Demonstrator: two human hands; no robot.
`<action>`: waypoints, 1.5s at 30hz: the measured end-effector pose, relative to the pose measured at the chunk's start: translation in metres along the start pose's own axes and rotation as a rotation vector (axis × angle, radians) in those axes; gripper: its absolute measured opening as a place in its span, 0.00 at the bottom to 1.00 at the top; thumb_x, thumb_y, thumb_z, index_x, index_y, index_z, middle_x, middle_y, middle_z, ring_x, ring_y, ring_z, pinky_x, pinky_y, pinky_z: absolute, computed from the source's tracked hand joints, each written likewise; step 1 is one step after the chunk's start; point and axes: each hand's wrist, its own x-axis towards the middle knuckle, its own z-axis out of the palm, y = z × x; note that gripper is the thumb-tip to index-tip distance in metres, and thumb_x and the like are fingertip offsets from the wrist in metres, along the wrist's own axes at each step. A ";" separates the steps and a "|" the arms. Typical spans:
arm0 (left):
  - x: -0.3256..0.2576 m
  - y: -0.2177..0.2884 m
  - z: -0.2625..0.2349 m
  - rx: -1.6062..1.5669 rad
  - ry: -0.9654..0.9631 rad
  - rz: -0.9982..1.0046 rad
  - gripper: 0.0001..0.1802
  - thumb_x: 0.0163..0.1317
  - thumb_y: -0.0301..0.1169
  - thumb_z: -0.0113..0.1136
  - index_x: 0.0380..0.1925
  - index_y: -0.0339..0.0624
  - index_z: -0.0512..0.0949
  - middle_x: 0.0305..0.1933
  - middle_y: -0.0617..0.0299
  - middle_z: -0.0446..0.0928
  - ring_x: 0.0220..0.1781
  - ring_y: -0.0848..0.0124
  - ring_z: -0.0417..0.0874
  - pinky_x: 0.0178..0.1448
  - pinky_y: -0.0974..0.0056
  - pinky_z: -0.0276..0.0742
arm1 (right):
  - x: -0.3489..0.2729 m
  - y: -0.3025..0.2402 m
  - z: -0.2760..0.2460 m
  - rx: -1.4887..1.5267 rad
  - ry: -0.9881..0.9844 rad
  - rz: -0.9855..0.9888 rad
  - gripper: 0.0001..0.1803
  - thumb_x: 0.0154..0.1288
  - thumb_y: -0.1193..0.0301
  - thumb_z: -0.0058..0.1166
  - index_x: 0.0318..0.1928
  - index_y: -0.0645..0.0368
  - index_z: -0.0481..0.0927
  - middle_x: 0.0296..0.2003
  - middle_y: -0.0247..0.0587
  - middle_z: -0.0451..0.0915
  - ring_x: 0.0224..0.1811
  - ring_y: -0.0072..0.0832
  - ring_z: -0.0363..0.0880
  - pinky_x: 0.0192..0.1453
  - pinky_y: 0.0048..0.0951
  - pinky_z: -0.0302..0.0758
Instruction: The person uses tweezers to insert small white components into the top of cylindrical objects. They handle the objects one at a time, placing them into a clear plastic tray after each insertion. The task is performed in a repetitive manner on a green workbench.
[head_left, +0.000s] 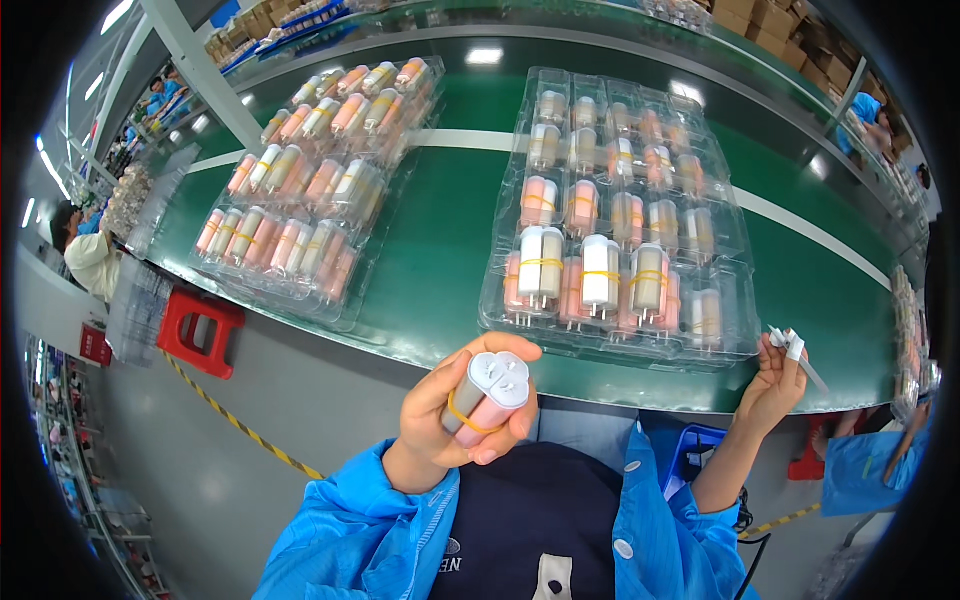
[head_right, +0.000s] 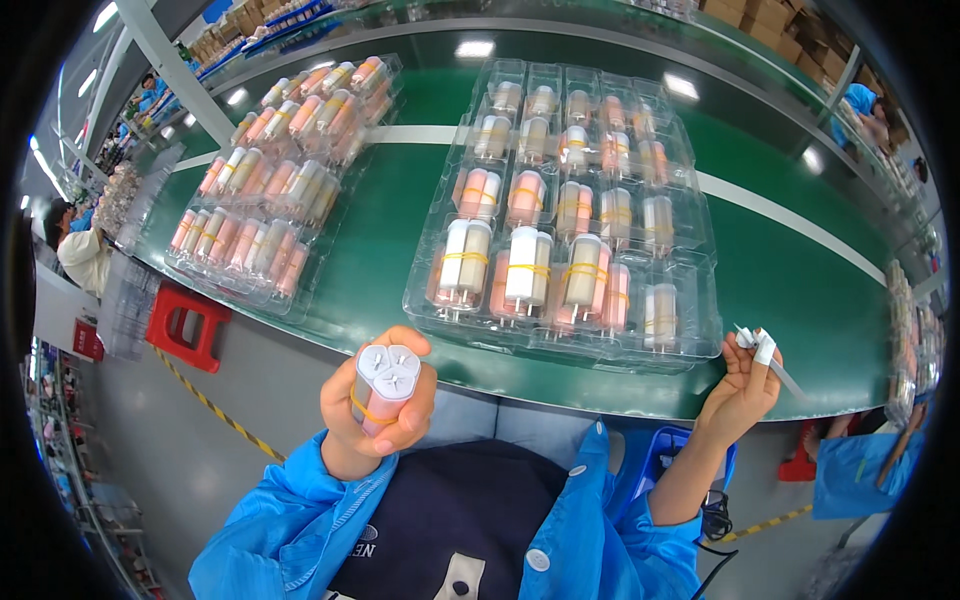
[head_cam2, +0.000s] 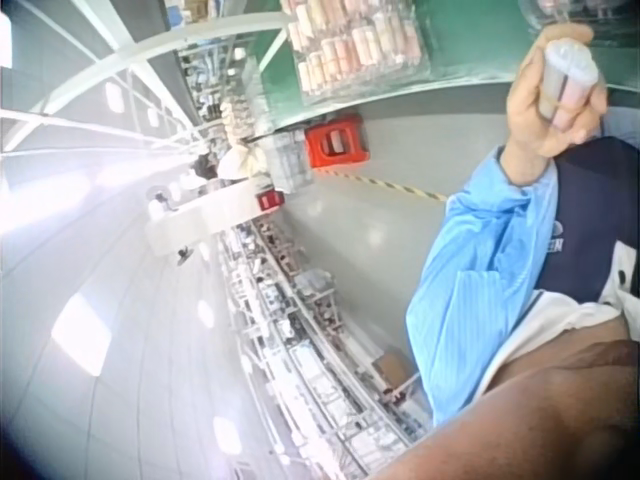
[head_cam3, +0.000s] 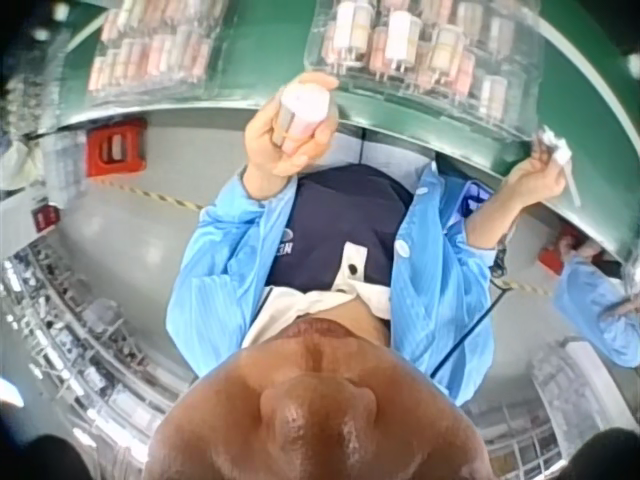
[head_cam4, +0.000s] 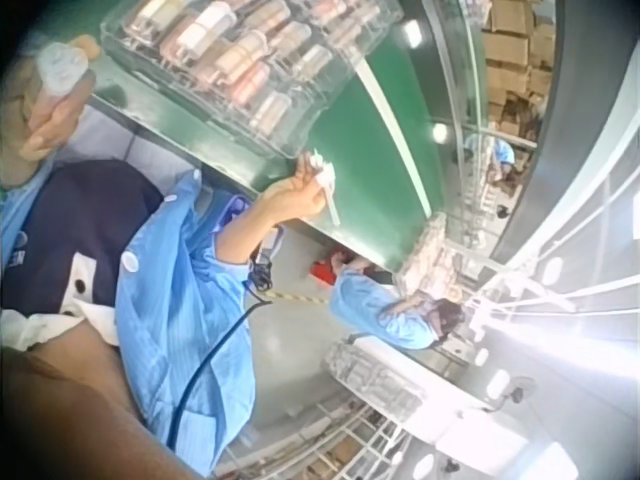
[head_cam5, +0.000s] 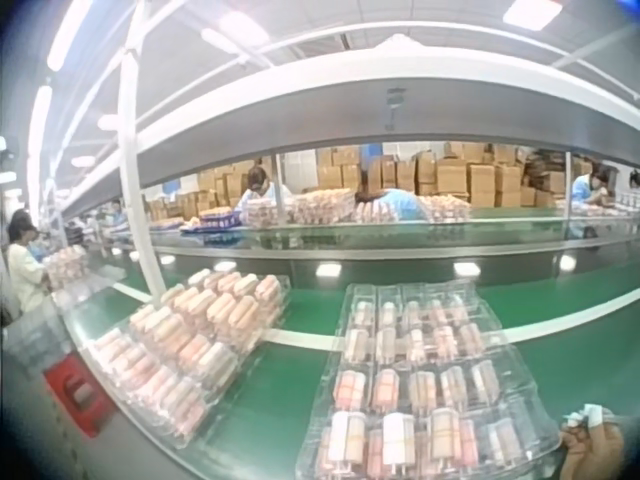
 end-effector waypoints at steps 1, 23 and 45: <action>0.000 -0.001 -0.001 -0.012 -0.007 -0.006 0.26 0.73 0.41 0.30 0.60 0.33 0.60 0.30 0.43 0.72 0.11 0.76 0.67 0.13 0.73 0.64 | 0.000 0.000 0.000 0.003 -0.002 0.000 0.13 0.72 0.74 0.44 0.48 0.74 0.73 0.40 0.52 0.80 0.38 0.35 0.84 0.45 0.30 0.84; 0.252 0.097 -0.025 1.514 0.392 0.222 0.24 0.56 0.32 0.56 0.54 0.41 0.69 0.43 0.53 0.75 0.40 0.65 0.78 0.40 0.61 0.73 | -0.009 -0.012 0.030 -0.019 0.064 0.057 0.08 0.69 0.75 0.50 0.43 0.68 0.75 0.33 0.46 0.79 0.31 0.30 0.83 0.36 0.27 0.83; 0.182 0.056 -0.017 2.662 0.218 0.328 0.25 0.50 0.44 0.66 0.44 0.37 0.78 0.43 0.55 0.74 0.49 0.61 0.75 0.47 0.54 0.68 | -0.009 -0.006 0.012 -0.115 0.005 0.005 0.10 0.72 0.71 0.46 0.46 0.67 0.74 0.34 0.42 0.80 0.34 0.24 0.82 0.40 0.24 0.81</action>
